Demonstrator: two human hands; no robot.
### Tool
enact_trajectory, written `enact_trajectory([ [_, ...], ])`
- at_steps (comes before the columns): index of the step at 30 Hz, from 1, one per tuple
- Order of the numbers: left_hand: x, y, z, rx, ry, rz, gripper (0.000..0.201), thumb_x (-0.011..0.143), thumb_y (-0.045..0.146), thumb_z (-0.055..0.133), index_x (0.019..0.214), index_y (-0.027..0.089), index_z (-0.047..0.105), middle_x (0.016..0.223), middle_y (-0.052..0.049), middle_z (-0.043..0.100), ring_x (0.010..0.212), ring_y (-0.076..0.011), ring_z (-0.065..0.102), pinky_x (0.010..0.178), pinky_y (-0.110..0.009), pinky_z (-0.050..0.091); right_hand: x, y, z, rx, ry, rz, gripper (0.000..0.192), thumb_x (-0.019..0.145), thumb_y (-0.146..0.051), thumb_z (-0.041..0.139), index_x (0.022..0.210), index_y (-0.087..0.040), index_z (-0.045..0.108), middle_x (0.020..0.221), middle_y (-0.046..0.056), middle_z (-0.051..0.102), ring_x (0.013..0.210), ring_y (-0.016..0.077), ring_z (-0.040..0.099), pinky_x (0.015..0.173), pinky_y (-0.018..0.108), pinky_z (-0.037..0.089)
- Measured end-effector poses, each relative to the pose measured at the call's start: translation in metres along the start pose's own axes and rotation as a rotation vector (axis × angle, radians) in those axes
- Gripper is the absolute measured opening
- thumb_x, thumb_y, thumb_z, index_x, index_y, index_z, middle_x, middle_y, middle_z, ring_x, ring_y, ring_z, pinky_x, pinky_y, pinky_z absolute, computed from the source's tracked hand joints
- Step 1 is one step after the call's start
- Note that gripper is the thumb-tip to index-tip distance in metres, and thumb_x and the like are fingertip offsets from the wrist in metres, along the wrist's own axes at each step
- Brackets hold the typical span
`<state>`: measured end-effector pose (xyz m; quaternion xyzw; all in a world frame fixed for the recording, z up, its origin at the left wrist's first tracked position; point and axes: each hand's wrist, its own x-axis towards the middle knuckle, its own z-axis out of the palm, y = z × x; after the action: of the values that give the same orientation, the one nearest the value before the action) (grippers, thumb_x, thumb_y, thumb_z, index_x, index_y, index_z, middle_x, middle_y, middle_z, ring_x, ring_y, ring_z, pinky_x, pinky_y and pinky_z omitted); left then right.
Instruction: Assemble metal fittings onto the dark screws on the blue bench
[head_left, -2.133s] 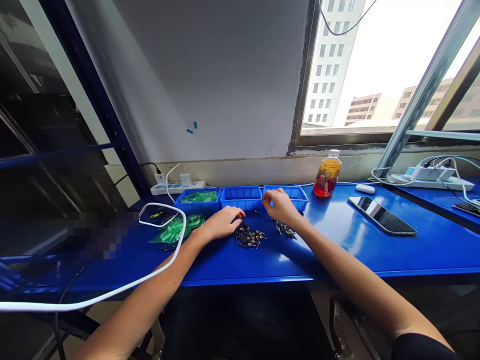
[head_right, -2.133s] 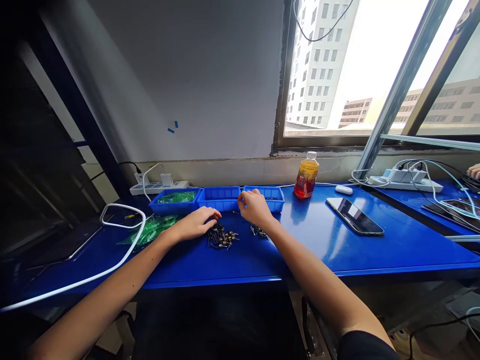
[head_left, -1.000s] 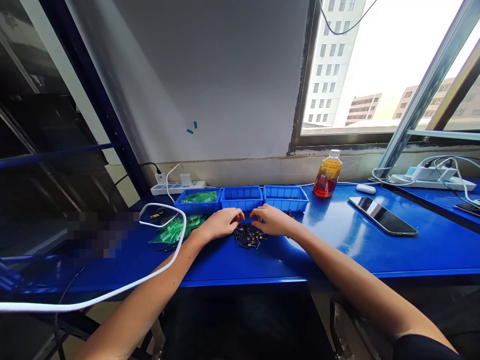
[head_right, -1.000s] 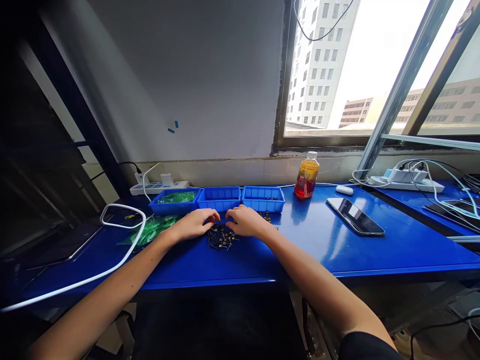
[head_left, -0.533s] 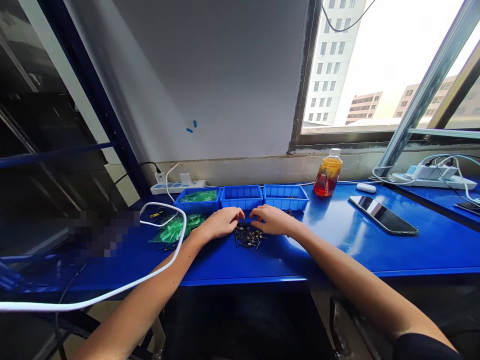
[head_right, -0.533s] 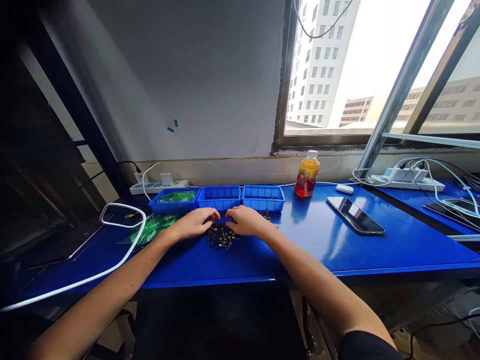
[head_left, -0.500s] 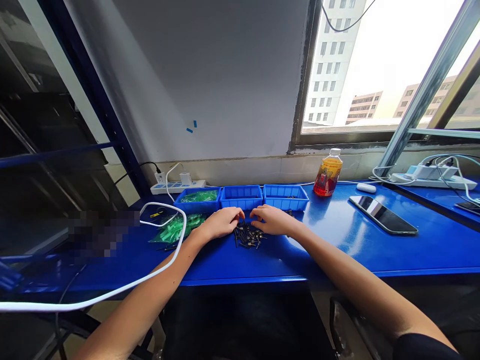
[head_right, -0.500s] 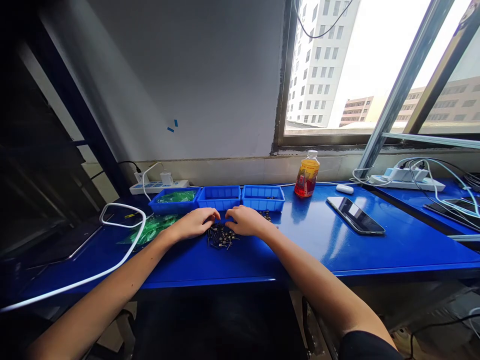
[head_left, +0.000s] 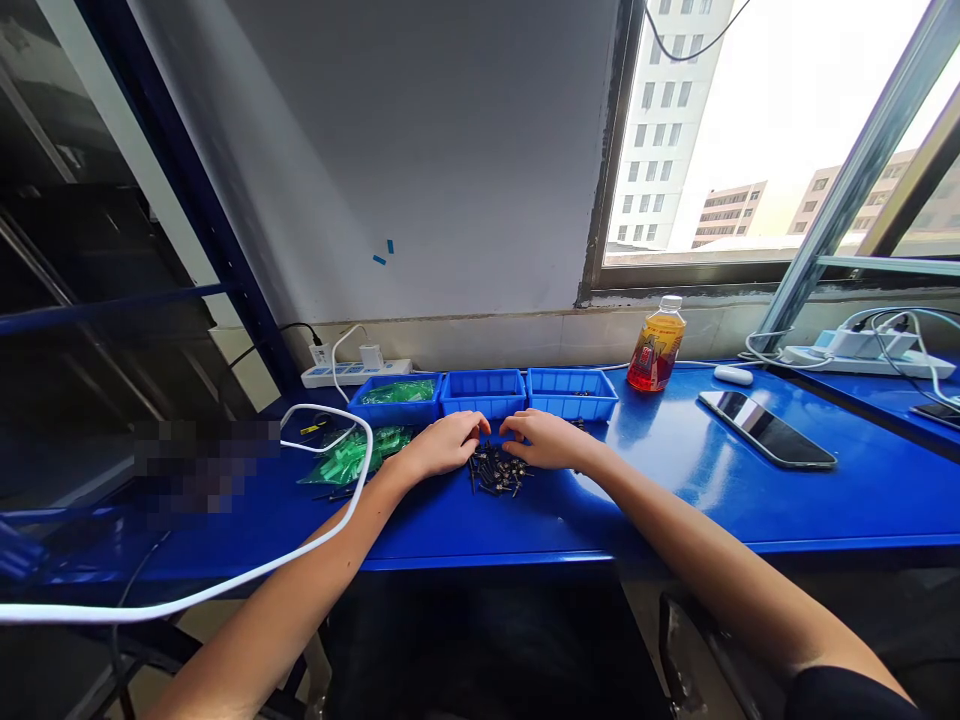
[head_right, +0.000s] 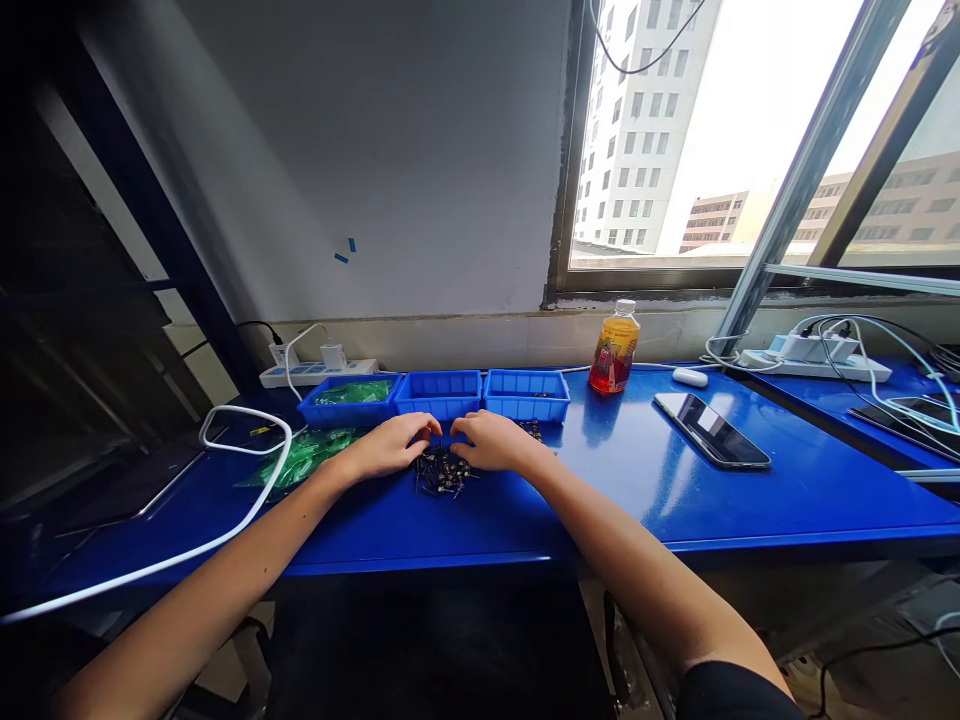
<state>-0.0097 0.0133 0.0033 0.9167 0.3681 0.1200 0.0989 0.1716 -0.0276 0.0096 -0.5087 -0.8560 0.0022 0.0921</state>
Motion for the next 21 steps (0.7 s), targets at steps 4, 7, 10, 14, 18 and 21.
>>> enact_trajectory([
  [4, 0.0002, -0.0003, 0.0005, 0.013, -0.002, 0.01, 0.028, 0.075, 0.009, 0.039, 0.095, 0.017, 0.056, 0.087, -0.004, 0.062, 0.084, -0.0186, 0.058, 0.078, -0.029, 0.045, -0.0007, 0.0, -0.0006, 0.003, 0.002, -0.005, 0.023, 0.083, -0.027, 0.053, 0.101, -0.017, 0.063, 0.09, 0.007, 0.065, 0.085, 0.0194, 0.059, 0.071, 0.026, 0.042],
  [7, -0.0002, 0.0, 0.0007, 0.017, 0.001, 0.019, 0.027, 0.076, 0.01, 0.039, 0.095, 0.018, 0.056, 0.087, -0.004, 0.062, 0.084, -0.0182, 0.058, 0.077, -0.029, 0.045, -0.0013, -0.0005, -0.0012, 0.004, 0.0, -0.004, 0.023, 0.082, -0.026, 0.054, 0.101, -0.018, 0.063, 0.09, 0.007, 0.065, 0.084, 0.0194, 0.059, 0.071, 0.026, 0.042],
  [10, -0.001, 0.0005, 0.0006, 0.016, -0.009, 0.018, 0.027, 0.076, 0.011, 0.039, 0.096, 0.018, 0.055, 0.084, -0.004, 0.062, 0.083, -0.0184, 0.058, 0.073, -0.028, 0.046, -0.0013, -0.0008, -0.0018, 0.008, -0.012, -0.001, 0.024, 0.083, -0.026, 0.053, 0.102, -0.017, 0.063, 0.091, 0.008, 0.065, 0.085, 0.0196, 0.06, 0.071, 0.027, 0.042],
  [14, -0.002, 0.0013, -0.0002, 0.019, -0.025, 0.017, 0.027, 0.076, 0.012, 0.039, 0.097, 0.018, 0.055, 0.083, -0.003, 0.062, 0.082, -0.0187, 0.058, 0.071, -0.028, 0.046, -0.0009, -0.0005, -0.0025, 0.01, -0.025, -0.006, 0.026, 0.083, -0.027, 0.053, 0.105, -0.016, 0.063, 0.093, 0.009, 0.065, 0.087, 0.0203, 0.059, 0.072, 0.027, 0.042],
  [18, -0.0016, 0.0015, -0.0009, 0.03, -0.035, 0.015, 0.027, 0.077, 0.012, 0.039, 0.097, 0.017, 0.055, 0.086, -0.004, 0.061, 0.084, -0.0189, 0.057, 0.076, -0.029, 0.046, -0.001, -0.0004, -0.0031, 0.007, -0.034, -0.011, 0.027, 0.083, -0.027, 0.052, 0.106, -0.016, 0.062, 0.094, 0.009, 0.065, 0.088, 0.0202, 0.059, 0.073, 0.027, 0.043],
  [21, -0.0011, 0.002, -0.0012, 0.031, -0.037, 0.017, 0.026, 0.078, 0.012, 0.038, 0.096, 0.017, 0.055, 0.087, -0.005, 0.061, 0.085, -0.0195, 0.057, 0.079, -0.031, 0.045, -0.0015, -0.0008, -0.0035, -0.001, -0.043, -0.009, 0.027, 0.084, -0.027, 0.052, 0.106, -0.016, 0.062, 0.095, 0.009, 0.064, 0.088, 0.0204, 0.059, 0.073, 0.027, 0.042],
])
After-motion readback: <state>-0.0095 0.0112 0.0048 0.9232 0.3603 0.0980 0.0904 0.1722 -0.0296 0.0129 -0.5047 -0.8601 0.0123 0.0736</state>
